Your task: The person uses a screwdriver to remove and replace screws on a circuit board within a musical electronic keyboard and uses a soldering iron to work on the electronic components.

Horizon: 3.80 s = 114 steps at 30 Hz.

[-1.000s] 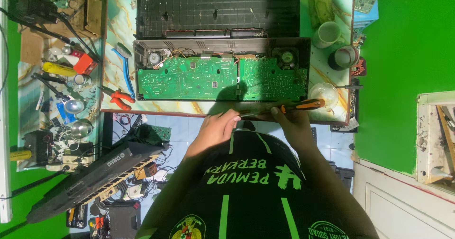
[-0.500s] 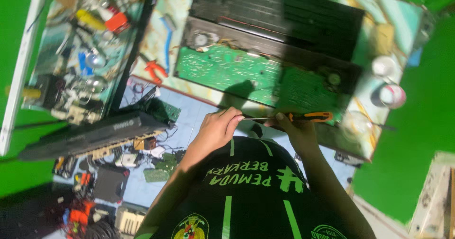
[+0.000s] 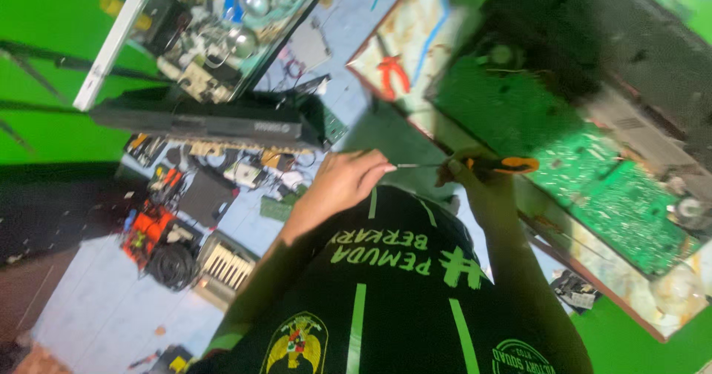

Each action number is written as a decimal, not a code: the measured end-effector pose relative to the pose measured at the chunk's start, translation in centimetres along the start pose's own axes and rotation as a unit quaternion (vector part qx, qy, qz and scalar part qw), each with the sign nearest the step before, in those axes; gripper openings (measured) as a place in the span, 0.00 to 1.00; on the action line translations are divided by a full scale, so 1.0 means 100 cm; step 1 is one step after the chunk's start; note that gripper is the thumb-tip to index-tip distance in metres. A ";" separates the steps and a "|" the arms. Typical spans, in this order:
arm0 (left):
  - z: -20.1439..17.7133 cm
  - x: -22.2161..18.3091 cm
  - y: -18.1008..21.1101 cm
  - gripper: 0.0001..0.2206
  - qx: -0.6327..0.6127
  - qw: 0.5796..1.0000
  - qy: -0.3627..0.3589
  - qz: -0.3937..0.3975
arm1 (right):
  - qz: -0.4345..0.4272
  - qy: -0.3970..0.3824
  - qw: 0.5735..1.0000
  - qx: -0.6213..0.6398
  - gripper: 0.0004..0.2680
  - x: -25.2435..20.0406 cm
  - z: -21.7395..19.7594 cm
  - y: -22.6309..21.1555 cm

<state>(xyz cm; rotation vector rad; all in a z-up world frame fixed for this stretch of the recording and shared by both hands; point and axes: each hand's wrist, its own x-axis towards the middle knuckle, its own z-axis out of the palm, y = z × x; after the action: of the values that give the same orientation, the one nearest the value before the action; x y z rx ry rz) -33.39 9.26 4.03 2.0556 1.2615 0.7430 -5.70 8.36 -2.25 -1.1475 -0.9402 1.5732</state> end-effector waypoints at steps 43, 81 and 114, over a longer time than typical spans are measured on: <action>-0.102 0.326 -0.153 0.06 -0.091 0.987 -0.098 0.092 | -0.141 0.213 0.950 0.178 0.06 0.206 0.033 -0.046; -0.062 0.584 -0.161 0.06 -0.130 0.836 -0.463 0.265 | -0.183 0.657 0.704 0.195 0.09 0.303 0.137 -0.081; 0.091 0.752 -0.165 0.06 -0.058 0.624 -0.657 0.418 | 0.125 0.750 0.588 -0.277 0.06 0.432 0.113 -0.064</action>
<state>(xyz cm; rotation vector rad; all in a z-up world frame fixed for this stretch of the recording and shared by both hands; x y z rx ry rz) -6.86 81.73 -3.19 2.1201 -0.6060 -0.4496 -20.13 51.04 -3.65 -2.4165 0.0199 -0.0542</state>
